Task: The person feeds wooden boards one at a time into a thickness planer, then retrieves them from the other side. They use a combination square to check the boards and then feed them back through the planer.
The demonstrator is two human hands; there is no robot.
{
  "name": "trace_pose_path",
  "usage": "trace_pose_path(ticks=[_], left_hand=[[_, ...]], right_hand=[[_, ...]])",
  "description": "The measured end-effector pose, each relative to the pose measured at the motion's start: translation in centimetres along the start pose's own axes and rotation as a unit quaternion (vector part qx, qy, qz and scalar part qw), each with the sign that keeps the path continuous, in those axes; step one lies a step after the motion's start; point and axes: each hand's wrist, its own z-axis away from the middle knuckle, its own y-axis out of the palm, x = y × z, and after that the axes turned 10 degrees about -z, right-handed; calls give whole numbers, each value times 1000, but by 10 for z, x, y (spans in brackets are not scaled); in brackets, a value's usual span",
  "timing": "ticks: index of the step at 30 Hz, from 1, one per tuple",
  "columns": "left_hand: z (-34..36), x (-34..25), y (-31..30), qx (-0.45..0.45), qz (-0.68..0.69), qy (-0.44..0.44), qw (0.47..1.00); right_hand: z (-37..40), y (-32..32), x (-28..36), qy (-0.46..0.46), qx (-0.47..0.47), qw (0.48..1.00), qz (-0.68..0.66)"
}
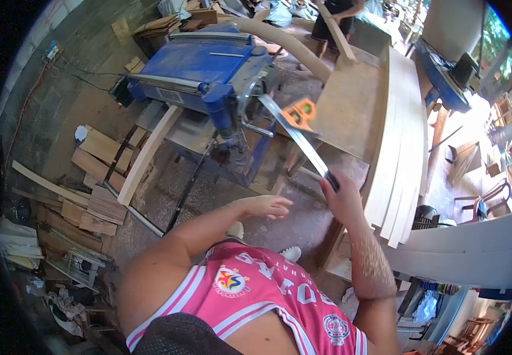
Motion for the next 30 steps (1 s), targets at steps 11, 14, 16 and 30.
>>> trace_pose_path(ticks=[11,14,16,30], left_hand=[[288,157,-174,-613,-130,31,778],[353,212,-200,-664,-246,-142,692],[376,265,-208,-620,-393,-230,639],[357,266,-242,-577,-466,-286,607]], right_hand=[[-339,277,101,-71,115,972,194],[-374,318,104,-5,108,972,210],[-381,330,109,25,98,969,227],[-251,176,75,-180,-135,963,146]])
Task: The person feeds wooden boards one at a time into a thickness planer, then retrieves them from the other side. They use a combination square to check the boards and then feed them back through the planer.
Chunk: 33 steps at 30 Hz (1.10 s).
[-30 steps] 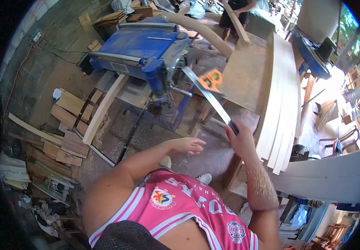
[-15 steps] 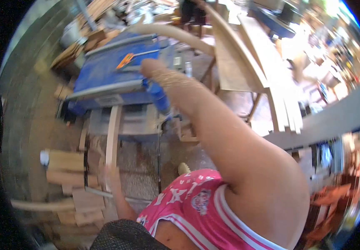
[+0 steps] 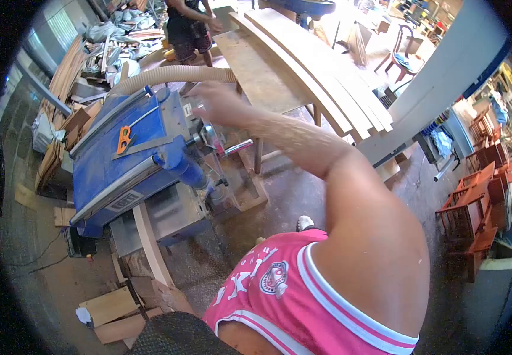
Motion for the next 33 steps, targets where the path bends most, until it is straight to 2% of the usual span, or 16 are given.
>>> trace_pose_path(ticks=[1,2,3,4,5,6,7,8,9,12,14,19,21,27,31,33], left_hand=[[-1,0,2,-49,-12,21,999],[-2,-3,-2,-48,-14,27,998],[-3,-9,-8,-41,-21,27,999],[-5,-15,-15,-33,-30,26,999],[-8,-22,-24,-31,-33,26,999],[-12,-30,-34,25,-30,-1,999],[-12,-34,-41,82,-26,-34,996],[-13,-32,-38,86,-32,-49,995],[-19,-28,-26,53,-27,-22,998],[-32,-15,10,13,15,4,1000],[-35,-6,28,4,-32,30,999],[-47,-28,3,35,-16,-43,998],[-53,-20,29,-13,-24,2,1000],[-63,-39,12,11,-57,-22,998],[-73,-43,15,-1,-48,-13,999],[-77,-47,13,-2,-66,-9,998]], right_hand=[[26,-35,-2,98,-25,995,20],[63,-62,-22,85,-73,993,39],[101,-79,-50,104,-80,986,99],[137,-95,-58,218,-75,963,139],[172,-106,-74,261,-74,954,131],[201,-112,-87,300,-69,944,121],[225,-110,-86,309,-91,934,155],[238,-107,-84,316,-91,929,167],[239,-103,-69,329,-83,929,145],[241,-70,-65,268,-46,957,99],[229,-42,-56,221,-8,971,86],[179,7,-25,70,67,991,90],[162,27,-20,54,91,992,71],[136,60,-15,43,192,963,186],[134,66,-13,77,209,956,191],[137,70,-15,40,172,959,222]])
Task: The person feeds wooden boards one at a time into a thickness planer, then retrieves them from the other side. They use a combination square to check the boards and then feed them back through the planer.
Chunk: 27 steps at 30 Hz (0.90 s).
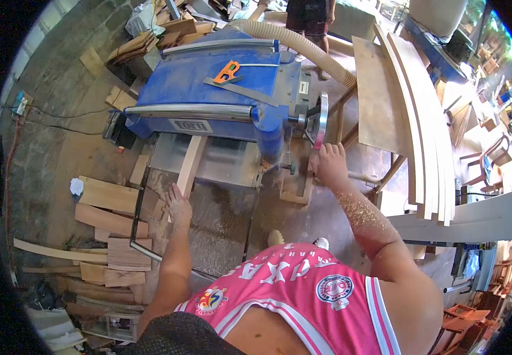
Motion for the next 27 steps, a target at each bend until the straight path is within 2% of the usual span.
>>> trace_pose_path(ticks=[6,10,13,16,19,27], left_hand=[[-13,-6,10,-19,25,-1,1000],[-22,-10,17,-17,11,-10,1000],[-29,-15,9,-35,15,2,999],[-35,-24,0,-14,31,-1,999],[-40,-28,1,0,14,-9,1000],[-59,-38,16,-46,20,-2,999]], right_hand=[[-1,4,5,28,-14,999,-18],[-3,4,7,41,21,999,4],[-1,8,4,36,-2,999,8],[-1,3,6,24,-26,999,24],[-2,-3,11,42,12,999,16],[-1,-4,12,51,11,999,1]])
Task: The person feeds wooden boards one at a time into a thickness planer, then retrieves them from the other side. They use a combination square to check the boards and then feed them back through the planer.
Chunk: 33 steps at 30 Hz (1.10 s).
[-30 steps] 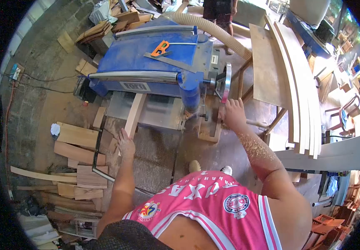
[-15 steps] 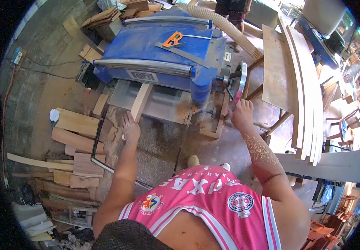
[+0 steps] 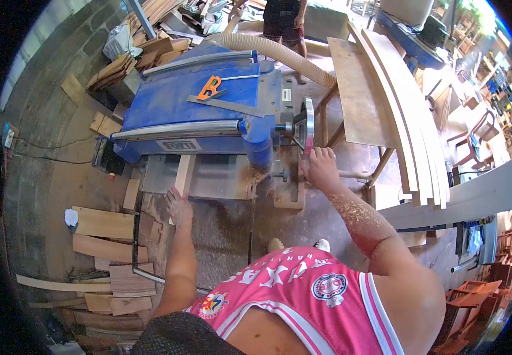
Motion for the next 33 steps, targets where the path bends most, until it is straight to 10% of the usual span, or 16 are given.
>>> trace_pose_path(ticks=[11,19,25,29,33], left_hand=[[-25,-19,-9,-2,32,-18,999],[-32,26,11,-88,305,63,946],[-31,23,56,-136,454,-150,868],[-49,-8,55,-144,630,-356,675],[-60,-4,96,-114,599,-342,715]], right_hand=[[0,5,-3,-20,-13,1000,-8],[-1,5,-6,-18,5,1000,-10],[-1,9,-8,-42,-11,999,17],[0,7,-8,-20,16,998,55],[0,2,-3,-1,42,998,54]])
